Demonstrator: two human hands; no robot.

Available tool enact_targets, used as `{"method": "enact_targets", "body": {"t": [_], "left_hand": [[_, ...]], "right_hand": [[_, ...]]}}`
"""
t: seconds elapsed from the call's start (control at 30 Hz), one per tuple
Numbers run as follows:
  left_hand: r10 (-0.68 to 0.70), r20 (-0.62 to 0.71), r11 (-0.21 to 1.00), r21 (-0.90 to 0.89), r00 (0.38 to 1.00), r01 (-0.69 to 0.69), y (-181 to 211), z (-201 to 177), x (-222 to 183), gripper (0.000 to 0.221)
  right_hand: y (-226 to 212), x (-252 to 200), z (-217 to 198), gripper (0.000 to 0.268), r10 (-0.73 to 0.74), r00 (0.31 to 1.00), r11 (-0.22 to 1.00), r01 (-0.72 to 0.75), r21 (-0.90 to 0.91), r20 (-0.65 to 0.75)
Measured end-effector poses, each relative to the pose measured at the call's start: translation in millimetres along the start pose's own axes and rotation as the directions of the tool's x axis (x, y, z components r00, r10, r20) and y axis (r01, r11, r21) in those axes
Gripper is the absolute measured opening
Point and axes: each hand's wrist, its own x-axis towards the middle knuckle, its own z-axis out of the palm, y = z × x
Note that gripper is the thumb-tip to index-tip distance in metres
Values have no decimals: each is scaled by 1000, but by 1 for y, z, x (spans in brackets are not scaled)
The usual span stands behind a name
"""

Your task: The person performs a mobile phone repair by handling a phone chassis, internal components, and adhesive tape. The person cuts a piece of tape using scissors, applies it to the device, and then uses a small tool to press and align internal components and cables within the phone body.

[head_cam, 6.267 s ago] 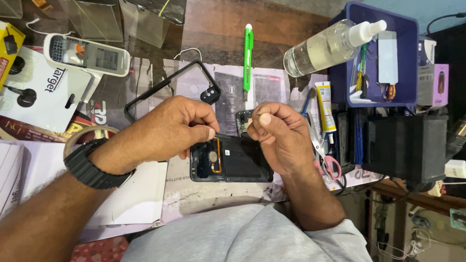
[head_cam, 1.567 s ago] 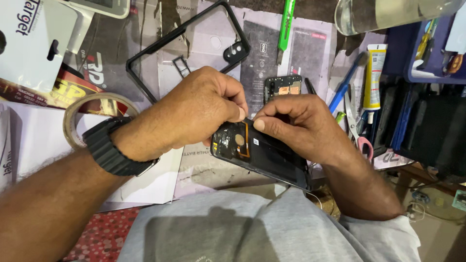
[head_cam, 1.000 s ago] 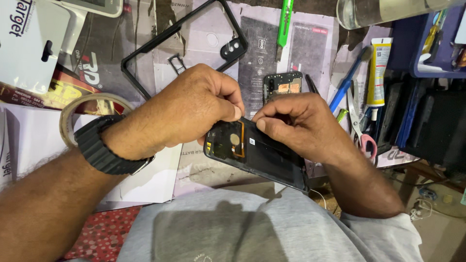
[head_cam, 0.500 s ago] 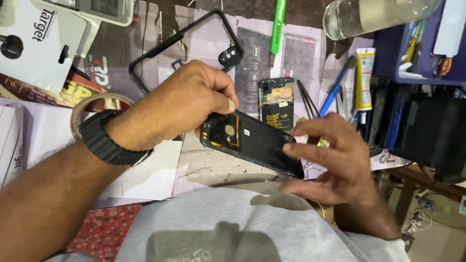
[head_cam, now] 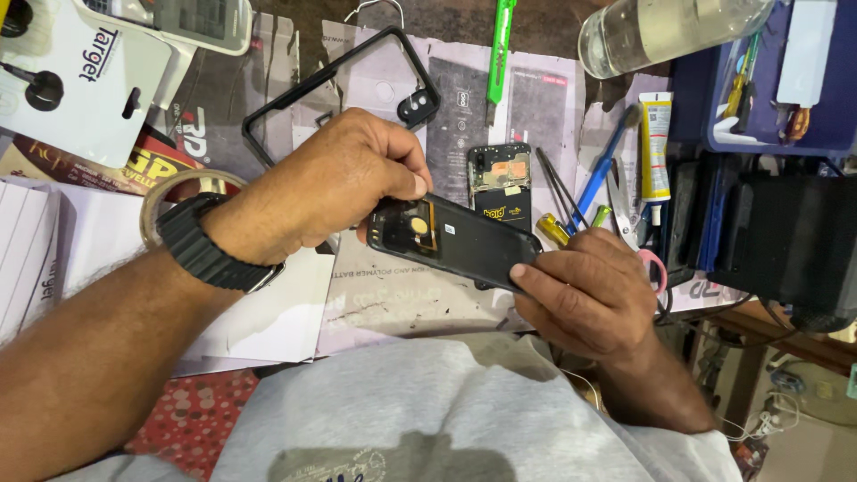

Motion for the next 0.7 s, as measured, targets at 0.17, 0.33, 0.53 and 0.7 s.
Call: {"method": "enact_targets", "body": {"t": [0.17, 0.33, 0.53, 0.7], "left_hand": [[-34, 53, 968, -246, 998, 46, 0, 0, 2, 28], [-101, 17, 981, -165, 995, 103, 6, -4, -4, 52], [-50, 33, 988, -144, 998, 54, 2, -3, -2, 57], [-76, 55, 986, -142, 996, 83, -2, -1, 1, 53]], "right_hand": [[9, -5, -2, 31, 67, 995, 996, -71, -45, -70], [37, -12, -22, 25, 161, 978, 979, -175, -103, -131], [72, -21, -35, 16, 420, 888, 897, -438, -65, -188], [102, -26, -27, 12, 567, 801, 820, -570, 44, -191]]}}
